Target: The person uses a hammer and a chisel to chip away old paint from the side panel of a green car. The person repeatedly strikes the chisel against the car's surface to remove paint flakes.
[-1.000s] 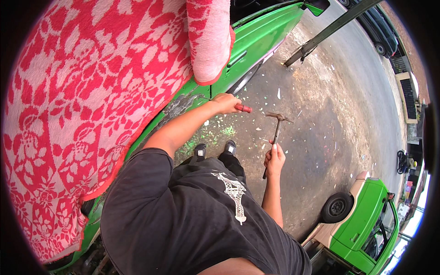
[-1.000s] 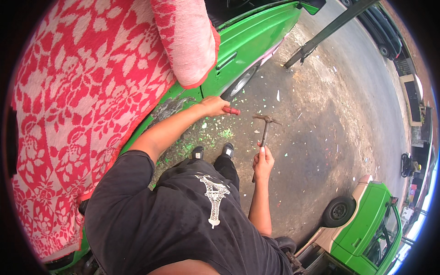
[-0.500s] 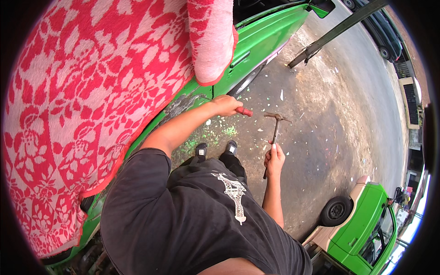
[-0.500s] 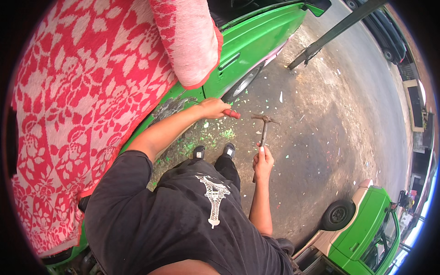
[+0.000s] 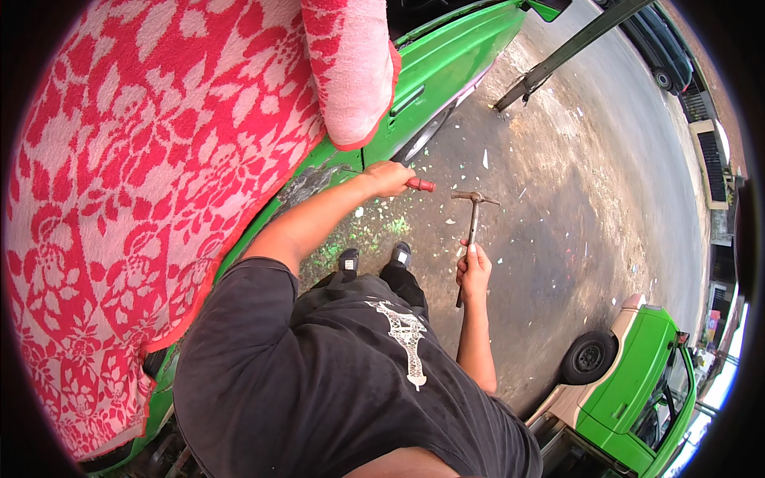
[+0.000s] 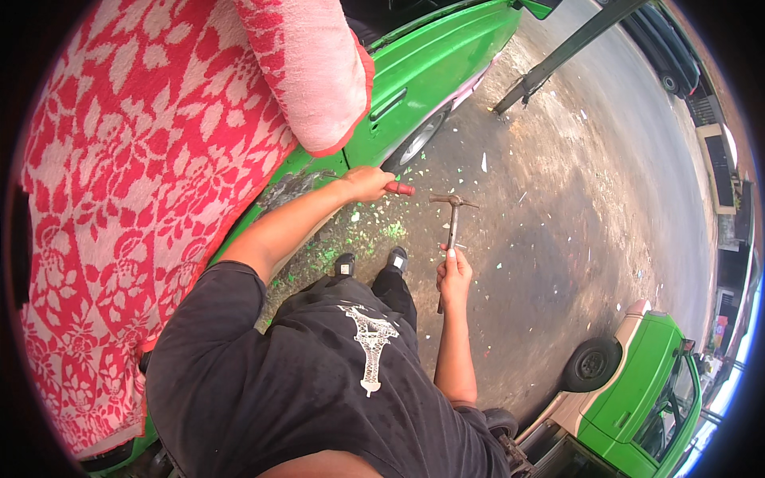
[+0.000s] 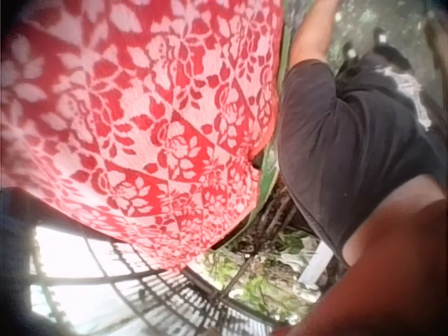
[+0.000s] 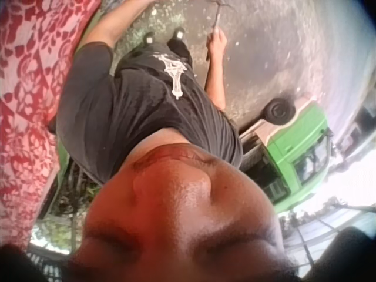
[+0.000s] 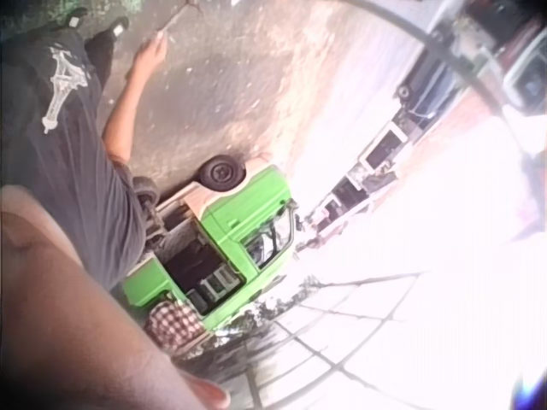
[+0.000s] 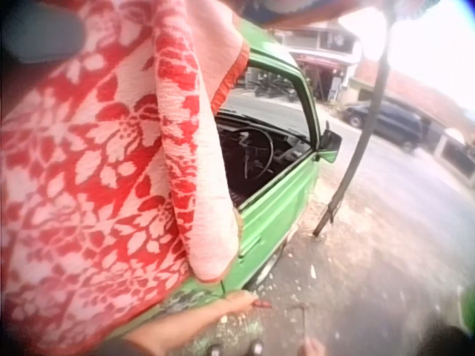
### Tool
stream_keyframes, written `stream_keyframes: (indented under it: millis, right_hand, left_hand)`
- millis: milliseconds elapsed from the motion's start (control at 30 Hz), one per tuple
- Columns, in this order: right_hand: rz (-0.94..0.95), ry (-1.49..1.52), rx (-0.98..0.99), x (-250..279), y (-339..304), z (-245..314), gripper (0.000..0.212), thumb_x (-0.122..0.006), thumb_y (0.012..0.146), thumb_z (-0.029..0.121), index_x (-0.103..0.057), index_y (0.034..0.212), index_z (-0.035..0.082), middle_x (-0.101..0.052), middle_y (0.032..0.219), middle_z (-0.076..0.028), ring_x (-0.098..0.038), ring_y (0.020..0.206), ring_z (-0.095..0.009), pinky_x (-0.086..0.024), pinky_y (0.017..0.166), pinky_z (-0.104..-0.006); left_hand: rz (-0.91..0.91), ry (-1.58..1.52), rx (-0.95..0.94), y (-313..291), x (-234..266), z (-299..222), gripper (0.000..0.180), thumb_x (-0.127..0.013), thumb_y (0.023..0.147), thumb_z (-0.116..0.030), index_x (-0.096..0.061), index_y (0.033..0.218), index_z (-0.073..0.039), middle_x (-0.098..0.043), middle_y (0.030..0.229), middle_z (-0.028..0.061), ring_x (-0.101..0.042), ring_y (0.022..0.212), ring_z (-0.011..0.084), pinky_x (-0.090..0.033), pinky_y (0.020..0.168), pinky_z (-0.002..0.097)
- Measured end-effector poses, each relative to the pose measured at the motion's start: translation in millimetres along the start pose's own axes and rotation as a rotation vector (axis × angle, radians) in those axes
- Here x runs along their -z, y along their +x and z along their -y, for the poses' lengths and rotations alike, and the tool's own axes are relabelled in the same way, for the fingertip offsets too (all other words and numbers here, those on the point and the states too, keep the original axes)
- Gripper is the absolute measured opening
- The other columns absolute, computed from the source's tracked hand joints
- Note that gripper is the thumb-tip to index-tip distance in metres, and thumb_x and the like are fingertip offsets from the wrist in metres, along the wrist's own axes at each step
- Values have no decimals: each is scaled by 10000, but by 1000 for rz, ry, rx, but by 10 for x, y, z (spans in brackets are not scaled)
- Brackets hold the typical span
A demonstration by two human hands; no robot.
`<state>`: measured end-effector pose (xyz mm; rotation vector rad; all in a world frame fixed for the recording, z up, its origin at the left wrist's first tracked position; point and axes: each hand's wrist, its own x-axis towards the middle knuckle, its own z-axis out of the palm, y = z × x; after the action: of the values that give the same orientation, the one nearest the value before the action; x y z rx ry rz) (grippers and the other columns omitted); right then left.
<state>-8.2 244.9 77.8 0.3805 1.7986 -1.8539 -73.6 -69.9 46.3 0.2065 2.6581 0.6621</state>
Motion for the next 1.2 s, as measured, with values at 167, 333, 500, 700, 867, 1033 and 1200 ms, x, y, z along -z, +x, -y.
stream_keyframes:
  millis: [167, 333, 500, 700, 867, 1033, 1200]
  right_hand:
    - [-58, 333, 35, -227, 121, 105, 309, -459, 1036, 353, -580, 1153, 94, -369, 579, 54, -301, 410, -39, -234, 353, -225]
    - [85, 82, -154, -423, 219, -10, 311, -459, 1035, 354, -594, 1121, 87, -394, 571, 45, -298, 397, -47, -242, 341, -233]
    - [-15, 283, -83, -352, 111, 11, 312, -464, 1034, 349, -593, 1146, 88, -400, 571, 45, -302, 397, -49, -235, 346, -227]
    - [21, 192, -78, -326, 119, 5, 319, -460, 1034, 366, -588, 1149, 98, -389, 569, 46, -294, 399, -45, -229, 344, -227]
    - [-40, 220, -83, -397, 133, -43, 332, -440, 1041, 360, -569, 1179, 87, -361, 577, 53, -292, 409, -45, -233, 350, -228]
    - [-48, 284, -74, -289, 125, 43, 312, -460, 1037, 348, -594, 1148, 89, -391, 576, 51, -297, 403, -45, -237, 350, -221]
    - [82, 129, -151, -374, 250, -41, 335, -444, 1041, 361, -582, 1189, 95, -379, 570, 50, -284, 398, -42, -232, 347, -231]
  left_hand:
    - [-45, -53, 38, -3, 21, 6, 142, -575, 869, -194, -623, 963, -100, -682, 866, 182, -667, 828, 387, -496, 723, 509]
    - [-43, 7, -15, 28, -55, 29, 144, -579, 873, -205, -615, 958, -94, -675, 849, 180, -666, 819, 385, -496, 719, 504]
    - [-77, -44, 29, -10, -16, 24, 141, -583, 867, -196, -612, 955, -90, -676, 843, 175, -666, 816, 383, -497, 722, 503]
    - [-28, -14, 46, -18, 83, -20, 187, -566, 884, -211, -616, 1019, -93, -690, 901, 176, -674, 866, 378, -515, 759, 499]
    - [-42, -23, 53, -6, 103, -55, 179, -567, 888, -220, -620, 1004, -93, -690, 899, 178, -674, 863, 373, -515, 758, 496]
    - [-68, -37, 48, -5, 67, -17, 158, -572, 869, -194, -618, 974, -84, -684, 880, 181, -672, 839, 377, -511, 738, 497]
    - [-61, -21, 23, 10, 38, -28, 165, -565, 868, -188, -619, 975, -74, -688, 885, 186, -675, 840, 380, -517, 742, 495]
